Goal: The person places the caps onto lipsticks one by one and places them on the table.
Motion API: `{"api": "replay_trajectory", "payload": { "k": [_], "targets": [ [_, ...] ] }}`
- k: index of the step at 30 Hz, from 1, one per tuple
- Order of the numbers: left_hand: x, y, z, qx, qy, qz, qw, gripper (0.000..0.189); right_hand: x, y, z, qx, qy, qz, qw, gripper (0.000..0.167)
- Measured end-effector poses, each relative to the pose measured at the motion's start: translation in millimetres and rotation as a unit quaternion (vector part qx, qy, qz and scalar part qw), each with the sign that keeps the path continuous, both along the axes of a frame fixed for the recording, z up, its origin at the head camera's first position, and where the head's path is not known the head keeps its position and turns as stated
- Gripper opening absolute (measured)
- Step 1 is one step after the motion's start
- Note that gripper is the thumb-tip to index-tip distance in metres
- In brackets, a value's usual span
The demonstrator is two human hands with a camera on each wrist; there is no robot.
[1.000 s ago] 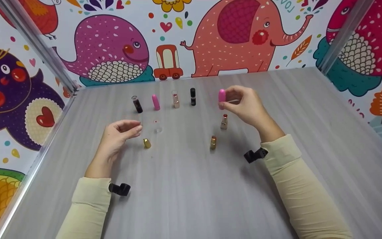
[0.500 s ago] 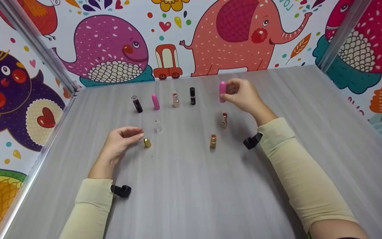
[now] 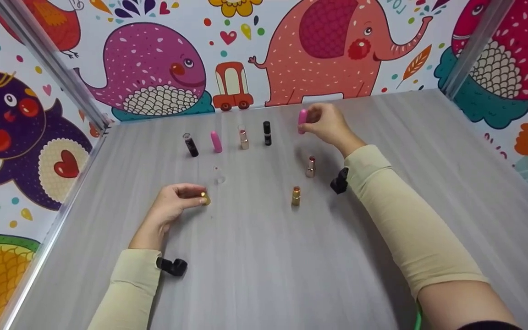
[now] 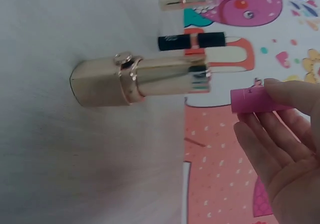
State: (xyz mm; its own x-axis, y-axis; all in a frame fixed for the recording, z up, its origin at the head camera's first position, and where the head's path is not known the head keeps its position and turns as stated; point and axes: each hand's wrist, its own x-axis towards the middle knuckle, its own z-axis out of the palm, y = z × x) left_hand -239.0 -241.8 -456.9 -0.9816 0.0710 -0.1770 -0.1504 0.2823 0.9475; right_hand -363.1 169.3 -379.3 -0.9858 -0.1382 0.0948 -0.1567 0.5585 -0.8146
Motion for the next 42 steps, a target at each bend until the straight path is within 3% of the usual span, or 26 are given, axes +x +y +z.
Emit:
{"api": "replay_trajectory", "payload": {
  "k": [8, 18, 29, 42],
  "targets": [
    [-3.4, 10.9, 0.7, -0.001, 0.022, -0.005, 0.9997, 0.037, -17.6, 0.9, -12.8, 0.028, -0.020, 0.007, 0.9994, 0.028],
    [-1.8, 10.2, 4.5, -0.037, 0.023, 0.003, 0.9991, 0.029, -30.2, -6.2, -18.9, 0.027, -0.052, -0.004, 0.9983, 0.032],
    [2.4, 5.4, -2.9, -0.045, 0.014, 0.009, 0.9989, 0.026, -40.2, -18.3, -33.9, 0.029, -0.098, 0.015, 0.9947, 0.034],
    [0.3, 7.6, 0.2, -0.038, 0.025, -0.003, 0.9990, 0.028, -50.2, -21.3, -36.8, 0.062, -0.084, 0.015, 0.9944, 0.038]
  ]
}}
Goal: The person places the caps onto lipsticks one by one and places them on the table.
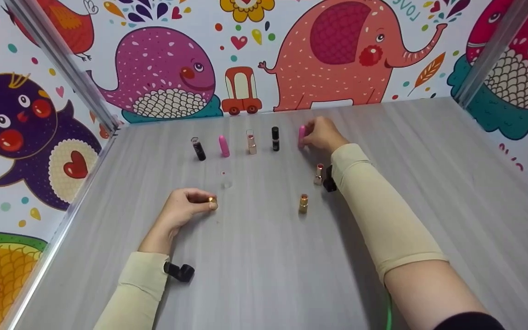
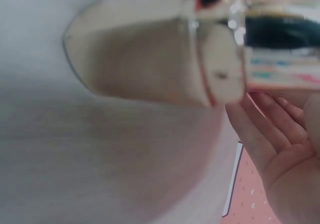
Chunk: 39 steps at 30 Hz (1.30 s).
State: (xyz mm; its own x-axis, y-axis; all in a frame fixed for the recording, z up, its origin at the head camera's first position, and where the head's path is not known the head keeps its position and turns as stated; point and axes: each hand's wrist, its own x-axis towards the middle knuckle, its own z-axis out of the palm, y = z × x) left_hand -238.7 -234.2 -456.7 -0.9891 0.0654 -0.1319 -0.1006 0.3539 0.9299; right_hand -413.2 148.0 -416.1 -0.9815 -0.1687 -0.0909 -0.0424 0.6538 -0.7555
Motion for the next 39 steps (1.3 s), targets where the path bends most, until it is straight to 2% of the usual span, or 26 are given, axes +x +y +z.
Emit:
{"api": "replay_trajectory", "payload": {
  "k": [8, 20, 23, 30, 39],
  "targets": [
    [-2.0, -0.1, -2.0, -0.002, 0.002, 0.004, 1.0000, 0.026, 2.1, -1.8, 0.6, 0.003, -0.016, -0.009, 0.9998, 0.040],
    [-2.4, -0.3, -2.7, -0.005, 0.009, 0.002, 0.9999, 0.024, 9.3, 6.7, 12.4, 0.015, -0.055, 0.011, 0.9983, 0.042],
    [-1.2, -0.4, -1.9, 0.000, 0.007, 0.000, 1.0000, 0.025, 10.5, 13.0, 14.0, 0.028, -0.051, 0.018, 0.9982, 0.039],
    [0.0, -1.1, -2.3, 0.004, -0.009, 0.012, 0.9999, 0.027, 19.0, 25.1, 13.9, 0.085, -0.004, 0.042, 0.9955, 0.038],
    [-1.1, 0.3, 0.0, -0.007, -0.004, 0.007, 0.9999, 0.028, 41.8, 37.2, 8.7, 0.105, 0.013, 0.022, 0.9941, 0.034]
  ]
}}
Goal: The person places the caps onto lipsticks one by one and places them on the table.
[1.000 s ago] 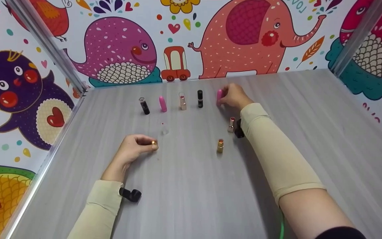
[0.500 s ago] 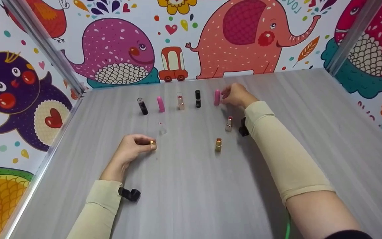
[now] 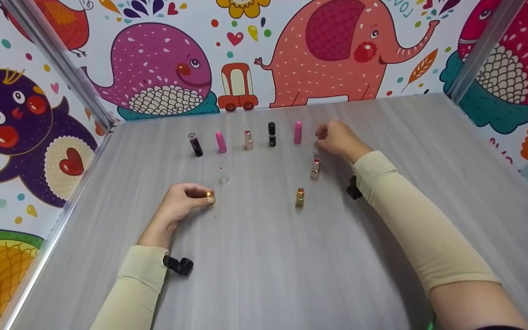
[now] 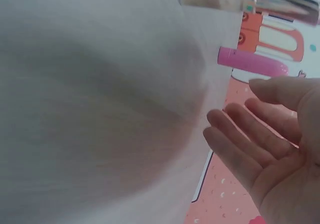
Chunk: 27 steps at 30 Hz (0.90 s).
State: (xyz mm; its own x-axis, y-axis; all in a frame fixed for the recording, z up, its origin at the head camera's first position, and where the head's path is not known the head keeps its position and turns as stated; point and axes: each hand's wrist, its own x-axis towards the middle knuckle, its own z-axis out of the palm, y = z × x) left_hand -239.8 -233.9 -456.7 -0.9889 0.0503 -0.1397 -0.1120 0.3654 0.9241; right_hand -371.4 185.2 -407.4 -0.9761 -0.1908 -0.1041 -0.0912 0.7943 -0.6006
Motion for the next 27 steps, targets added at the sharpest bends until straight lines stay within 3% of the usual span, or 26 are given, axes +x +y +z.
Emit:
{"api": "replay_trajectory", "payload": {
  "k": [14, 22, 27],
  "targets": [
    [-1.5, -3.4, -2.1, -0.004, 0.007, -0.011, 0.9999, 0.025, 47.6, 10.8, 20.0, -0.074, 0.093, 0.017, 0.9927, 0.027],
    [-1.8, -4.4, -4.3, -0.007, 0.006, -0.012, 0.9999, 0.026, 83.3, 2.3, 32.7, -0.109, 0.202, 0.065, 0.9710, 0.020],
    [-0.9, -3.3, -3.8, -0.004, 0.004, -0.010, 0.9999, 0.026, 105.4, -3.7, 34.1, -0.135, 0.229, 0.087, 0.9601, 0.020]
  ]
}}
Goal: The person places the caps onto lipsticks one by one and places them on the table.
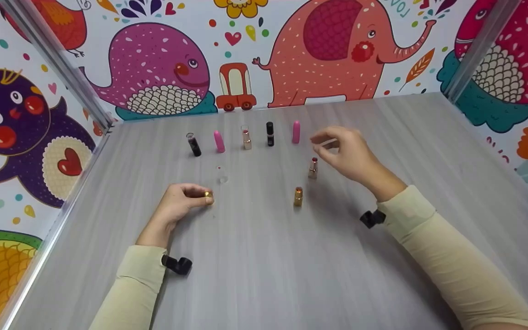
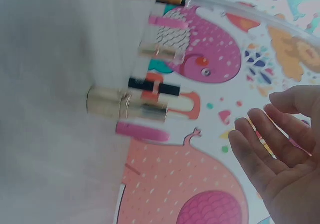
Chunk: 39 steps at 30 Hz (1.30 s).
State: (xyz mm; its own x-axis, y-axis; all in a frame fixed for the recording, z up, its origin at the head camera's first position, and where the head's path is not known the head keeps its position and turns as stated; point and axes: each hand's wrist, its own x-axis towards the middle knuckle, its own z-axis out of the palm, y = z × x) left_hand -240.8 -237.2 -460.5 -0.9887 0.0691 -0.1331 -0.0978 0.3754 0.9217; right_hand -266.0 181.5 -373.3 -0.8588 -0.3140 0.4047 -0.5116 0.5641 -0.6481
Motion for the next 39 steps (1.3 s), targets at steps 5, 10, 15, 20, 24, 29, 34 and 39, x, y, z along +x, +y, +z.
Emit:
{"api": "replay_trajectory", "payload": {
  "k": [5, 10, 15, 20, 24, 29, 34, 39],
  "targets": [
    [0.9, 1.1, 1.5, -0.002, 0.000, 0.005, 1.0000, 0.026, 16.9, -7.2, -8.3, -0.004, -0.016, 0.021, 0.9996, 0.021],
    [0.2, 0.8, 1.2, -0.002, 0.003, 0.009, 1.0000, 0.026, 25.5, -13.2, -22.7, 0.002, -0.060, 0.046, 0.9972, 0.030],
    [-1.6, 2.1, 1.7, 0.002, 0.004, 0.005, 1.0000, 0.025, 28.8, -16.9, -37.8, 0.030, -0.111, 0.072, 0.9907, 0.045],
    [-2.3, 4.4, 1.6, 0.004, -0.006, 0.009, 0.9999, 0.026, 25.7, -17.5, -56.4, 0.037, -0.161, 0.081, 0.9830, 0.045],
    [-0.5, 4.5, 1.5, 0.003, -0.010, 0.007, 0.9999, 0.028, 23.8, -16.9, -62.8, 0.012, -0.205, 0.076, 0.9758, 0.042],
    [0.5, 2.0, 0.8, 0.004, -0.012, 0.010, 0.9999, 0.026, 19.9, -17.2, -68.9, -0.012, -0.224, 0.094, 0.9700, 0.038],
    [0.3, 0.3, 0.2, 0.009, -0.013, 0.008, 0.9998, 0.026, 16.0, -18.4, -77.8, -0.023, -0.244, 0.095, 0.9649, 0.032],
    [0.1, 1.2, 1.5, 0.010, -0.008, 0.010, 0.9999, 0.027, 15.2, -18.8, -83.5, -0.026, -0.233, 0.092, 0.9677, 0.028]
  ]
}}
